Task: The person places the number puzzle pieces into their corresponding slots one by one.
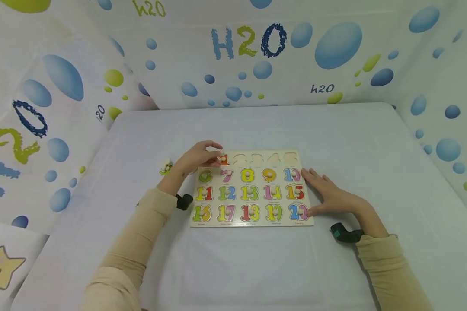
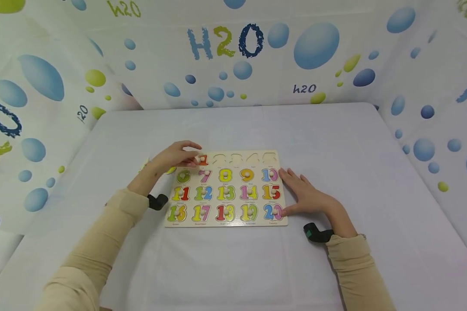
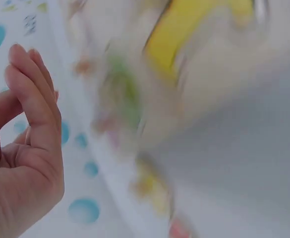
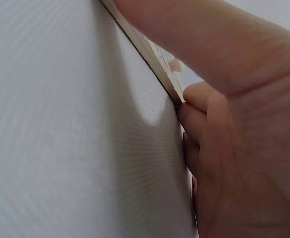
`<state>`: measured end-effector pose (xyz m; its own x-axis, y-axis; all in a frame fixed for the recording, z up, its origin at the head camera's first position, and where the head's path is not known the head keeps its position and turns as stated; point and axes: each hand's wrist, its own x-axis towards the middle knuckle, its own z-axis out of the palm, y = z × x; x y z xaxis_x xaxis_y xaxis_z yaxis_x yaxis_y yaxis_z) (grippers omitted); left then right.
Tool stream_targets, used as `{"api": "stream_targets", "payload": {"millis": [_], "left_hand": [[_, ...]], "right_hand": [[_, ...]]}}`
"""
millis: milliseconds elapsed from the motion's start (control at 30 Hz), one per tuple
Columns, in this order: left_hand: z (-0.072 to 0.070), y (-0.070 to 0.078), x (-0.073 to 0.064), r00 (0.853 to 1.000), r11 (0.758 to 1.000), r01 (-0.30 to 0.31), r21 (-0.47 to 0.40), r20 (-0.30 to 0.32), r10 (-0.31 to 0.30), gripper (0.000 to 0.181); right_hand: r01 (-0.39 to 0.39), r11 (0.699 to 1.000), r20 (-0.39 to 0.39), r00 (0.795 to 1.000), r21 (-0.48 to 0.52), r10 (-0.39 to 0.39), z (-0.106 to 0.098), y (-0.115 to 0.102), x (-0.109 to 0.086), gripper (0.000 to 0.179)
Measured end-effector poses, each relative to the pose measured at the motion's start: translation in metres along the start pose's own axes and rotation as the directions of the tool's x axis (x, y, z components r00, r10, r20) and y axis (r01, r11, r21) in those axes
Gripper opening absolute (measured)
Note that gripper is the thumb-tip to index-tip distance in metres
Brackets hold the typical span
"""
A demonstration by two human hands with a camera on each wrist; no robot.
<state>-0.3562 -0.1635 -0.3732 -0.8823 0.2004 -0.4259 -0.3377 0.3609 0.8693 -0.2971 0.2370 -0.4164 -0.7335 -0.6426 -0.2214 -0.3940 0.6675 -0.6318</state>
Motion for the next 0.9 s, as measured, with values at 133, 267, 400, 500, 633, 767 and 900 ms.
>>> {"api": "stream_targets", "payload": {"millis": [133,267,400,500,633,767,900], "left_hand": [[-0.029,0.001,-0.017,0.997,0.996,0.000,0.089,-0.079,0.007,0.034],[-0.061,-0.009,-0.034,0.988,0.991,0.030,0.129,-0.155,-0.010,0.035],[-0.076,-0.022,-0.046,0.981,0.984,0.062,0.167,-0.191,-0.029,0.035],[-0.077,-0.028,-0.050,0.978,0.978,0.097,0.182,-0.201,-0.059,0.034],[-0.077,-0.036,-0.051,0.963,0.963,0.145,0.226,-0.257,-0.085,0.034],[-0.079,-0.045,-0.051,0.948,0.960,0.158,0.233,-0.309,-0.081,0.029],[-0.084,-0.054,-0.054,0.936,0.965,0.155,0.211,-0.344,-0.075,0.025]], "right_hand": [[-0.002,1.000,0.004,1.000,-0.004,0.002,-0.002,0.002,-0.001,0.119],[0.004,1.000,0.008,1.000,0.008,-0.004,-0.004,0.004,-0.001,0.118],[0.007,1.000,0.011,1.000,0.017,-0.007,-0.006,0.007,-0.001,0.118],[0.011,1.000,0.008,1.000,0.018,-0.011,-0.007,0.008,-0.001,0.119],[0.020,1.000,0.006,1.000,0.018,-0.020,-0.007,0.009,0.000,0.119],[0.024,0.999,0.010,1.000,0.021,-0.025,-0.009,0.009,0.001,0.119],[0.029,0.999,0.019,0.999,0.020,-0.030,-0.011,0.009,0.003,0.118]]}}
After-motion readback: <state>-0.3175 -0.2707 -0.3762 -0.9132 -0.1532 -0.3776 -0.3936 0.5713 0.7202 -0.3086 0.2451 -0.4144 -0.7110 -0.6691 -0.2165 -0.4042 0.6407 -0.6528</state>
